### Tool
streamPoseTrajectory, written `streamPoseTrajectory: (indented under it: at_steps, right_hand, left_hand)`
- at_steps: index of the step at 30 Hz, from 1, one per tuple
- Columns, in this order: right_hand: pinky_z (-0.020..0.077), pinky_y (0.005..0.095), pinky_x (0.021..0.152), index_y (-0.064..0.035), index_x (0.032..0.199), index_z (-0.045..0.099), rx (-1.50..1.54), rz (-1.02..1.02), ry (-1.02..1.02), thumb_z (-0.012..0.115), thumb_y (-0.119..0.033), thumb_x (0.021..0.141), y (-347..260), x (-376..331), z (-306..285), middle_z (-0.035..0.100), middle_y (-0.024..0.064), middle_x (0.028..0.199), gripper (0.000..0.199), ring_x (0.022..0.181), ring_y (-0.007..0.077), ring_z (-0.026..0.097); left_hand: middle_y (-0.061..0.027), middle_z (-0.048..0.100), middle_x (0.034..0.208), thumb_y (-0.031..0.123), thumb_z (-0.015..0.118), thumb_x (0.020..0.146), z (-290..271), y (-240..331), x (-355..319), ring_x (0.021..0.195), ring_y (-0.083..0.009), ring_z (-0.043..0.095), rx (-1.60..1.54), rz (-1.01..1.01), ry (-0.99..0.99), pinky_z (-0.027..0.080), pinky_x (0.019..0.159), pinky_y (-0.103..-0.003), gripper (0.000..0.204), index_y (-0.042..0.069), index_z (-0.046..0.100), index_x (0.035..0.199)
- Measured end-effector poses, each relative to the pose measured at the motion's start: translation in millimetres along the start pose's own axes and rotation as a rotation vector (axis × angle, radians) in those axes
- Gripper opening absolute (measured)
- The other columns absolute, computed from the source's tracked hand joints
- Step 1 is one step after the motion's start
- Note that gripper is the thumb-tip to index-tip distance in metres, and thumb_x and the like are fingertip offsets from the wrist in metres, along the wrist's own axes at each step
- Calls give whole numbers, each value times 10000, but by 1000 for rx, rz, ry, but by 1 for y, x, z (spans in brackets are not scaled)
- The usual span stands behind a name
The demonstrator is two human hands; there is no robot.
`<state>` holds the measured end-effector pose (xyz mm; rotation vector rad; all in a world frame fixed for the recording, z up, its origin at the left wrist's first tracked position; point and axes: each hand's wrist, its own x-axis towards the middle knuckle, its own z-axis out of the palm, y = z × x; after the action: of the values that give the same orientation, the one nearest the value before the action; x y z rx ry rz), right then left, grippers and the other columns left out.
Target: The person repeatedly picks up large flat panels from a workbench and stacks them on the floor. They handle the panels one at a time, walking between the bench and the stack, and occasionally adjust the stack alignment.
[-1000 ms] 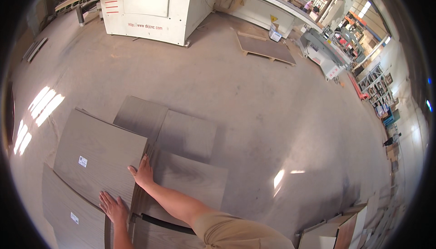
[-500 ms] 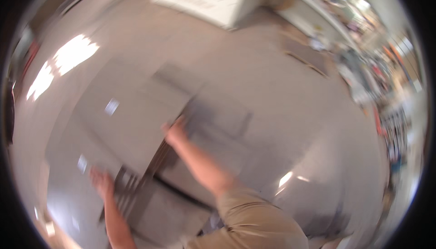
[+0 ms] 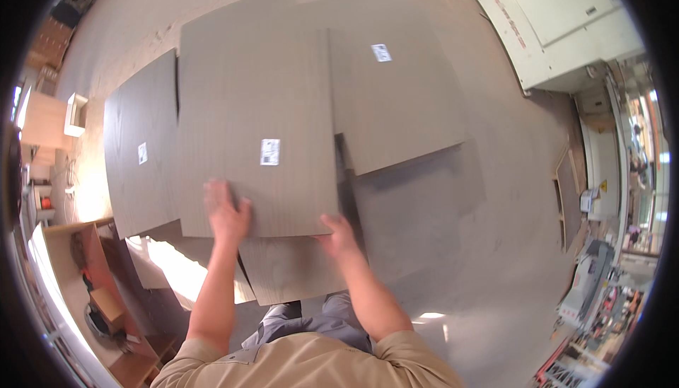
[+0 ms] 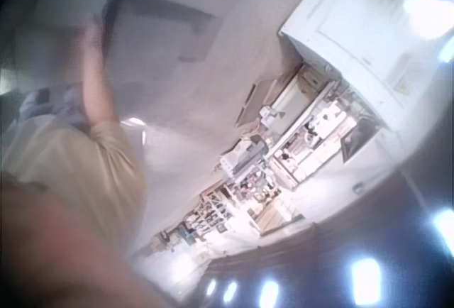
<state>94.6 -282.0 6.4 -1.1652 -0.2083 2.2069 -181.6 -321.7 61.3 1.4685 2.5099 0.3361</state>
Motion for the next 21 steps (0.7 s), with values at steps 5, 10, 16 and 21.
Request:
streamPoseTrajectory:
  at_steps: [5, 10, 16, 21]
  right_hand:
    - [524, 524, 928, -89, 1445, 411, -108, -103, 18, 630, -90, 909, -1, -10, 4, 533, 117, 1373, 578, 1211, 339, 560]
    - [470, 556, 1007, -72, 1420, 441, -70, -129, -108, 631, -76, 890, 22, -40, 32, 547, 117, 1363, 563, 1207, 351, 563]
    - [563, 503, 894, -73, 1292, 565, 1, 122, -248, 645, -7, 860, 96, -48, 102, 628, 118, 1223, 444, 1130, 312, 620]
    - [569, 428, 901, -118, 1455, 409, -186, 130, -334, 686, -64, 867, 114, -10, 149, 579, 73, 1310, 653, 1128, 239, 623]
  left_hand:
    - [-267, 571, 1277, 419, 535, 968, -47, -95, 48, 1171, -450, 550, -26, -452, -16, 447, 980, -520, 527, -24, 487, 1250]
    - [-285, 675, 1004, 505, 448, 999, -63, -139, 66, 941, -478, 643, -173, -453, 3, 507, 826, -546, 559, -31, 601, 964]
    - [-217, 694, 944, 277, 433, 1014, -99, -286, -27, 884, -405, 660, 110, -260, 137, 521, 789, -498, 369, 12, 689, 1009]
    - [-219, 644, 1096, 304, 387, 1025, -98, -350, -48, 1027, -368, 604, 247, -372, 258, 478, 885, -475, 418, 9, 640, 1180]
